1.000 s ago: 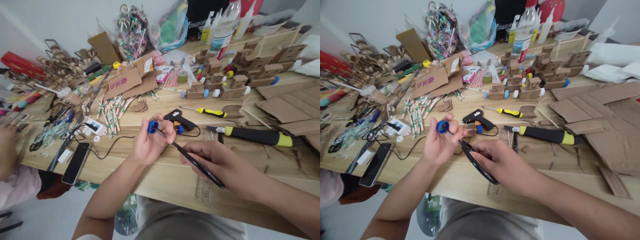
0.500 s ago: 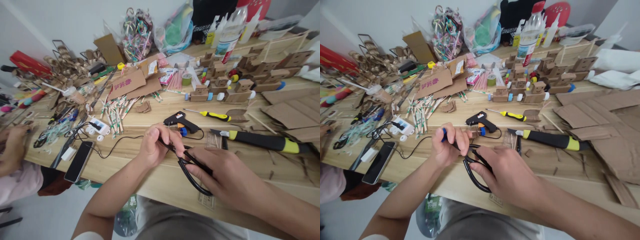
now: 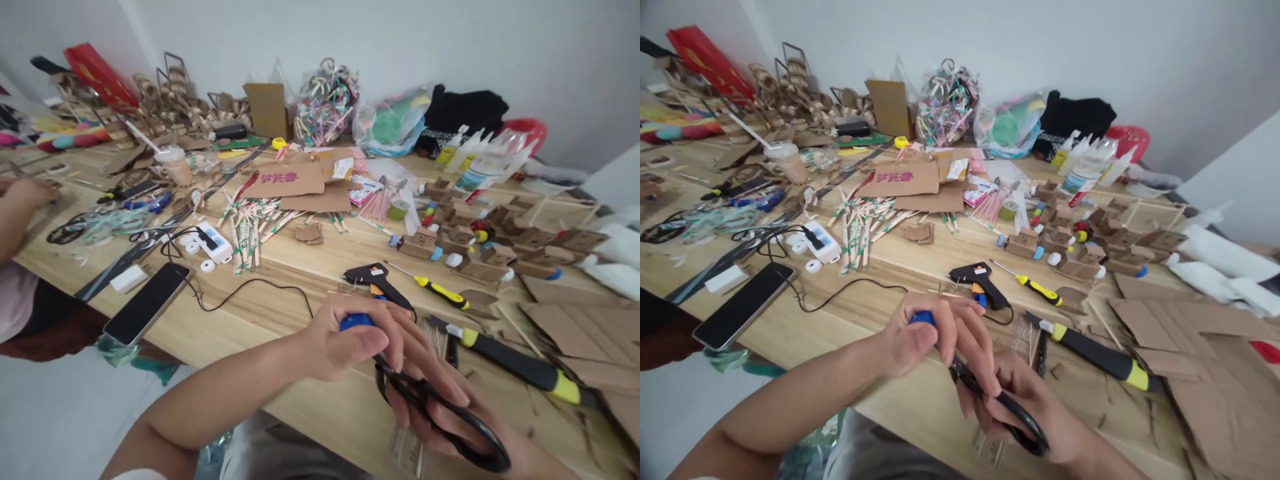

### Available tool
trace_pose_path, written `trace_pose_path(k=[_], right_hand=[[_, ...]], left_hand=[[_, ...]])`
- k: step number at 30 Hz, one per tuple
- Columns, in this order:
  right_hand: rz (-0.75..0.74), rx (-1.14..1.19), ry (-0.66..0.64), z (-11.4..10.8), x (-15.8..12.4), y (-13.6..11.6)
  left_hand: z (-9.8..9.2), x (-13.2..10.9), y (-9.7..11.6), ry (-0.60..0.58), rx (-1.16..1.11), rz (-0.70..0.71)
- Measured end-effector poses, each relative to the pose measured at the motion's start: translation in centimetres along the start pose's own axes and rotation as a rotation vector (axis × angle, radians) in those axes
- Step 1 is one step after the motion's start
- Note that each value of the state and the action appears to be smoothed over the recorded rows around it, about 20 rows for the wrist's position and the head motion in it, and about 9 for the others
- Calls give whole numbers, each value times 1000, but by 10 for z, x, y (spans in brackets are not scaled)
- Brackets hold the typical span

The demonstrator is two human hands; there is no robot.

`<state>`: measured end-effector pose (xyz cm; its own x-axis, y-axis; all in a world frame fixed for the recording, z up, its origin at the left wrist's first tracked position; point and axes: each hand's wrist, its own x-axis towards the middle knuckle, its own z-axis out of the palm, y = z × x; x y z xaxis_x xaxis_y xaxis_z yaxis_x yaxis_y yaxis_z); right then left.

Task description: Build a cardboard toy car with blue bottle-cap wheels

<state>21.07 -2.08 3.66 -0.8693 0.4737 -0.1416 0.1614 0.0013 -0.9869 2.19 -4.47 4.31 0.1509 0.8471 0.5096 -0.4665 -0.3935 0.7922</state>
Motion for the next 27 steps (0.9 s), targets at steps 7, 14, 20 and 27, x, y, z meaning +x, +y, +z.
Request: trace_pose_path(k=[7, 14, 20, 27], right_hand=[[-557, -908, 285, -16, -3, -4], [-570, -879, 291, -12, -5, -4], [-113, -212, 85, -6, -6, 20], [-143, -369, 191, -3, -11, 1]], left_hand=[[1, -6, -6, -58, 35, 90], [1, -5, -1, -107, 44, 53], [-3, -2, 2, -132, 3, 39], [-6, -5, -2, -72, 32, 8]])
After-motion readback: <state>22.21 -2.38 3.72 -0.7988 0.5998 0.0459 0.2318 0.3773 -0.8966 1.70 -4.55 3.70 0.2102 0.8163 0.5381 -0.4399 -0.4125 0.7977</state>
